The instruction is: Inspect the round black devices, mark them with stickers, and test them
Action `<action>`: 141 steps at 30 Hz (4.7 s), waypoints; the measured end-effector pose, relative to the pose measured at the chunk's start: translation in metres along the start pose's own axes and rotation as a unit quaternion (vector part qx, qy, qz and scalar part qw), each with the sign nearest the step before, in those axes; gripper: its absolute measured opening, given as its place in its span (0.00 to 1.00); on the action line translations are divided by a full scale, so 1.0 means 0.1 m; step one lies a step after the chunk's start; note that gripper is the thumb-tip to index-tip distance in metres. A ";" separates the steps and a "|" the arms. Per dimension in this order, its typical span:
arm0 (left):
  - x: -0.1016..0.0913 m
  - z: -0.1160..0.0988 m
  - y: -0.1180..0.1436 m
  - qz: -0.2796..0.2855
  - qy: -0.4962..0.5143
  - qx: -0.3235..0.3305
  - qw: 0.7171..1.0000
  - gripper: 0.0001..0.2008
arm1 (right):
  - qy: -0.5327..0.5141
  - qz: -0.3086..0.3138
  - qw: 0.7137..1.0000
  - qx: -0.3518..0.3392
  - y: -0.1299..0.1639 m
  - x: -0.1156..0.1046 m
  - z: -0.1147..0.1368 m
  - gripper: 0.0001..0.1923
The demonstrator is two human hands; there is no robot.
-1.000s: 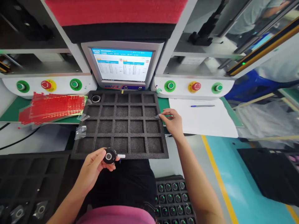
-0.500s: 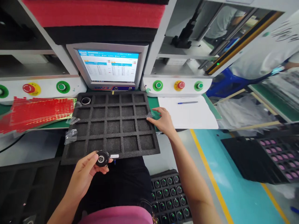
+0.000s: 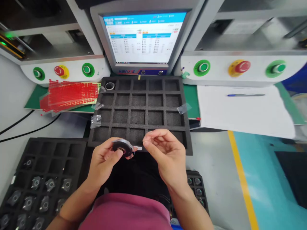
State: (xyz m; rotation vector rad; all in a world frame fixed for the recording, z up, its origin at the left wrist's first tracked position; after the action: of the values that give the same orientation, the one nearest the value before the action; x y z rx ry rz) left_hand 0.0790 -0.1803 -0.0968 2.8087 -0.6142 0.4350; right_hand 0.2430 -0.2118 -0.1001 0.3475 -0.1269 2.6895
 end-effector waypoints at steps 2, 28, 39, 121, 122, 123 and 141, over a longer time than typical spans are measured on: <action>-0.02 0.02 0.02 -0.014 0.012 0.001 1.000 0.09 | -0.021 0.009 1.000 0.016 0.03 0.03 -0.04 0.08; 0.23 -0.18 0.25 0.083 -0.230 0.113 0.963 0.09 | 0.055 -0.068 0.994 -0.071 0.20 0.00 0.24 0.16; 0.25 -0.14 0.18 0.091 -0.086 0.136 0.983 0.08 | 0.075 -0.090 0.989 -0.094 0.21 -0.08 0.23 0.26; 0.26 -0.21 0.24 0.062 -0.239 0.271 0.930 0.26 | -0.077 0.001 0.996 0.039 0.35 0.22 0.15 0.17; 0.26 -0.22 0.24 0.063 -0.239 0.274 0.930 0.26 | -0.071 -0.002 0.997 0.038 0.35 0.22 0.16 0.17; 0.26 -0.23 0.24 0.061 -0.238 0.275 0.930 0.26 | -0.066 -0.005 0.997 0.037 0.35 0.22 0.16 0.16; 0.25 -0.20 0.25 0.025 -0.226 0.289 0.930 0.25 | -0.057 -0.008 0.997 0.049 0.31 0.25 0.12 0.12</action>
State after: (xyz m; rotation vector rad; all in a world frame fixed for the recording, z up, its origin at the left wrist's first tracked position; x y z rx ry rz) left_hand 0.0849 -0.2053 -0.0657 3.5070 -0.7450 -0.0566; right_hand 0.2109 -0.2323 -0.0827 0.5310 -0.0257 2.6648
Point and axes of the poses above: each hand's wrist, its own y-axis away from the middle knuckle, its own x-axis out of the palm, z = x × y, the point moved 8 cm from there along -y, towards the middle knuckle, and after that the axes turned 1 degree about -x, right-handed, at the moved point
